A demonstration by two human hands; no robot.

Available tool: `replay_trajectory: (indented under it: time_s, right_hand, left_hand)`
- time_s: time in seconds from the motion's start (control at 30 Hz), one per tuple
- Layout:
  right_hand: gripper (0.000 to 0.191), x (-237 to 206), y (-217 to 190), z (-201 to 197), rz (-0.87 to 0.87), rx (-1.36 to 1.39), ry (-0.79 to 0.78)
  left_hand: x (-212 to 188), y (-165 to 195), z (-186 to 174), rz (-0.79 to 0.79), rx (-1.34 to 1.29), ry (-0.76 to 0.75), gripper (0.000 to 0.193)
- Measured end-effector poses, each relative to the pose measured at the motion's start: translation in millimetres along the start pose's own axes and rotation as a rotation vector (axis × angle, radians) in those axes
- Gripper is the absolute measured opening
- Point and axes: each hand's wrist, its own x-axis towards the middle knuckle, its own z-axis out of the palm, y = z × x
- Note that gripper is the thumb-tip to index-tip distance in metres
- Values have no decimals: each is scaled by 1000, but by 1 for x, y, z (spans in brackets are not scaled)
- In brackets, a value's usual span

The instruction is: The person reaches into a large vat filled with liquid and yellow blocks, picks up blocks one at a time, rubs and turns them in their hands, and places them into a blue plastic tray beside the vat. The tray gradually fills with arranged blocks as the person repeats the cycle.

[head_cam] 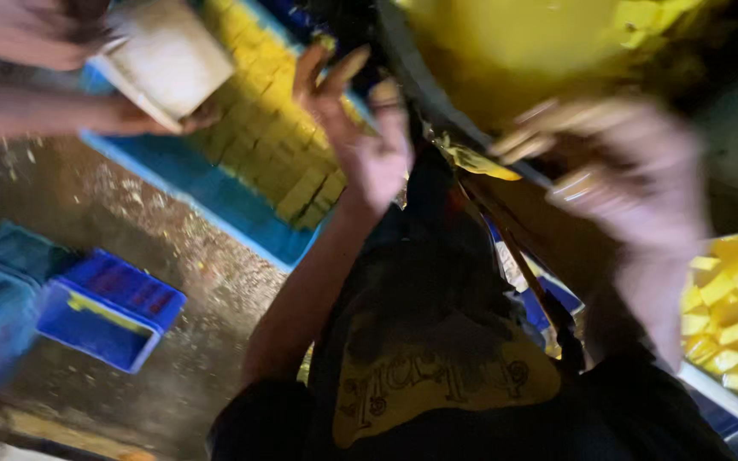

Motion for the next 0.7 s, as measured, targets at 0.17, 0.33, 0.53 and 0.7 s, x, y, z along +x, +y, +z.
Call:
replay_trajectory:
  time_s: [0.17,0.33,0.53,0.7]
  right_hand:
    - [32,1,70,-143,446,-391,257]
    - [31,13,213,-175,713,-671,-56]
    - [31,26,242,-139,647,-788,-5]
    - [30,33,250,-148,618,-737,-3]
  left_hand:
    - [50,76,172,277,-158,-935,42]
    - [2,17,291,249,577,-1433,38]
    - [-20,-52,323,163,710,-1492,35]
    - [-8,-68,335,88,692,-1596,35]
